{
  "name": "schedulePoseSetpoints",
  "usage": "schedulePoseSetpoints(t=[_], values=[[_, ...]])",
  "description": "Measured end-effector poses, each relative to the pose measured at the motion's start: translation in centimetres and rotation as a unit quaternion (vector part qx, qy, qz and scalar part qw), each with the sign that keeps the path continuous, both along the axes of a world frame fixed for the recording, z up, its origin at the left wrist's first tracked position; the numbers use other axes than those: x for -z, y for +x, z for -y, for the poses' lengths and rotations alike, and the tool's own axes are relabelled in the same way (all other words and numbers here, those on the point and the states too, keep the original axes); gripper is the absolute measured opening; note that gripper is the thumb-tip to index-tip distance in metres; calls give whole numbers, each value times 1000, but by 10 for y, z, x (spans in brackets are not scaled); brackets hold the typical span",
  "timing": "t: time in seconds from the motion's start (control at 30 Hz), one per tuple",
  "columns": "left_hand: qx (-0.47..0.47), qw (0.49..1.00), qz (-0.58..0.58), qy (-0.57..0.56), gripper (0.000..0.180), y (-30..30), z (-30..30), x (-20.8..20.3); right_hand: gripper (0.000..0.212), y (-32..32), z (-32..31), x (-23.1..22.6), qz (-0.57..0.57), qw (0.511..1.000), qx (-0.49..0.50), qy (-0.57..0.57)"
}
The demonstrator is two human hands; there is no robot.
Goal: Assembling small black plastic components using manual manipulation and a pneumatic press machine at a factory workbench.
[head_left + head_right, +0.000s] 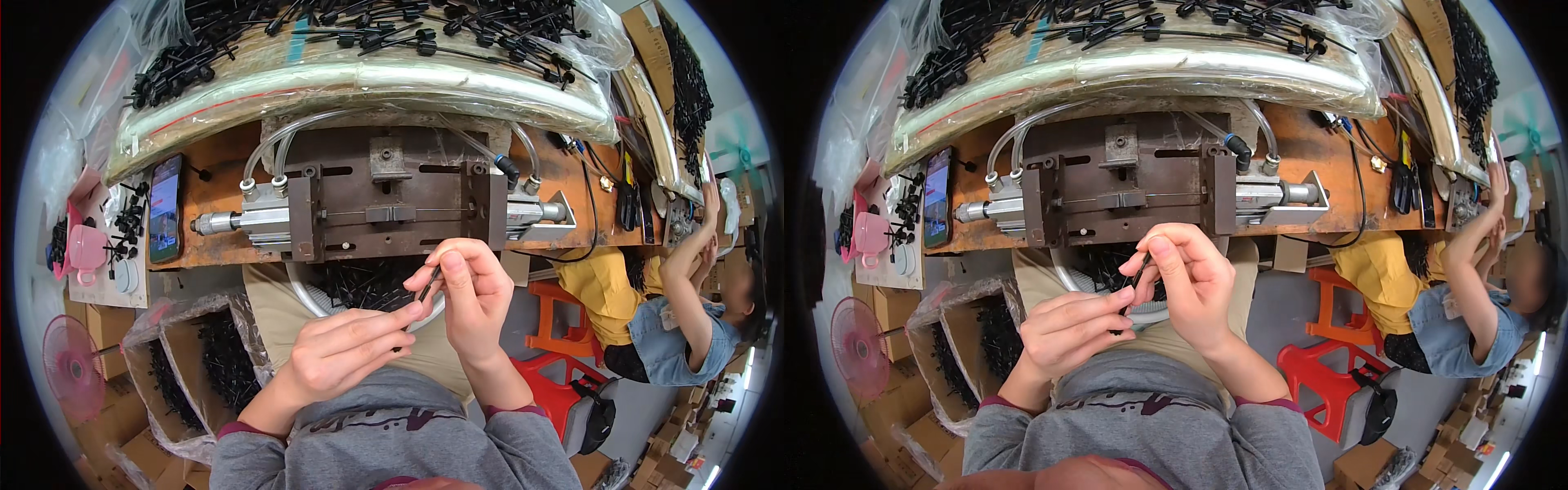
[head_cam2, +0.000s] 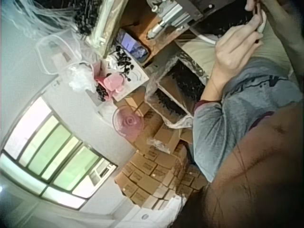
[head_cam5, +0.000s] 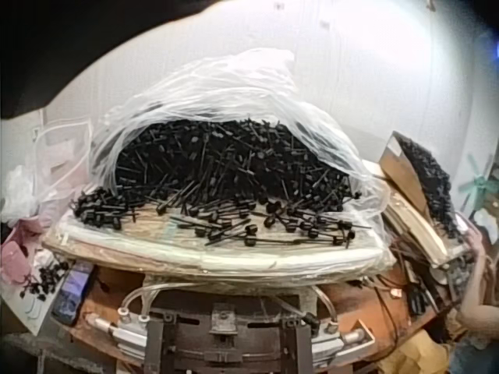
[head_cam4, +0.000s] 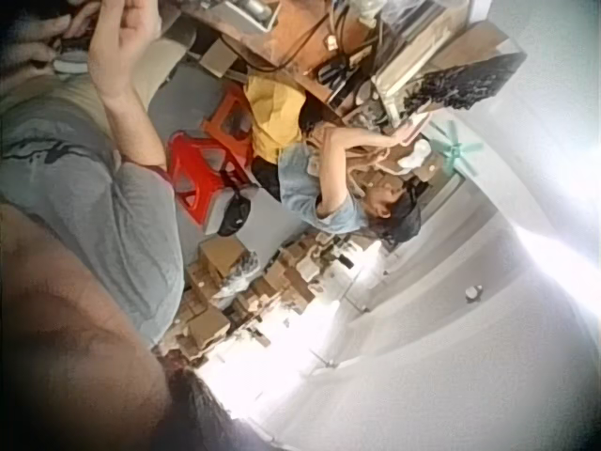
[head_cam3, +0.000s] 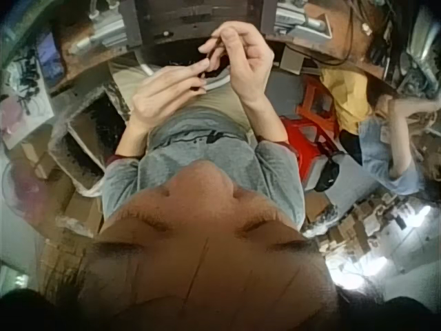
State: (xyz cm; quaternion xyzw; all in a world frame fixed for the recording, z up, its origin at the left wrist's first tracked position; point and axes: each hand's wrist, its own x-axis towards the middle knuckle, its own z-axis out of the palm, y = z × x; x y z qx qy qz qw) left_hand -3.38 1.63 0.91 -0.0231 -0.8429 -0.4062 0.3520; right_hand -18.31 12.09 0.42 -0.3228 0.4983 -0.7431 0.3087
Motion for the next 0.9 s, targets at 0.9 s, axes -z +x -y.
schedulePoseSetpoints(t=[0.9], values=[[-137, 987, 41, -74, 29, -15, 5, 2, 15, 7, -5, -5, 41, 990, -12, 134]])
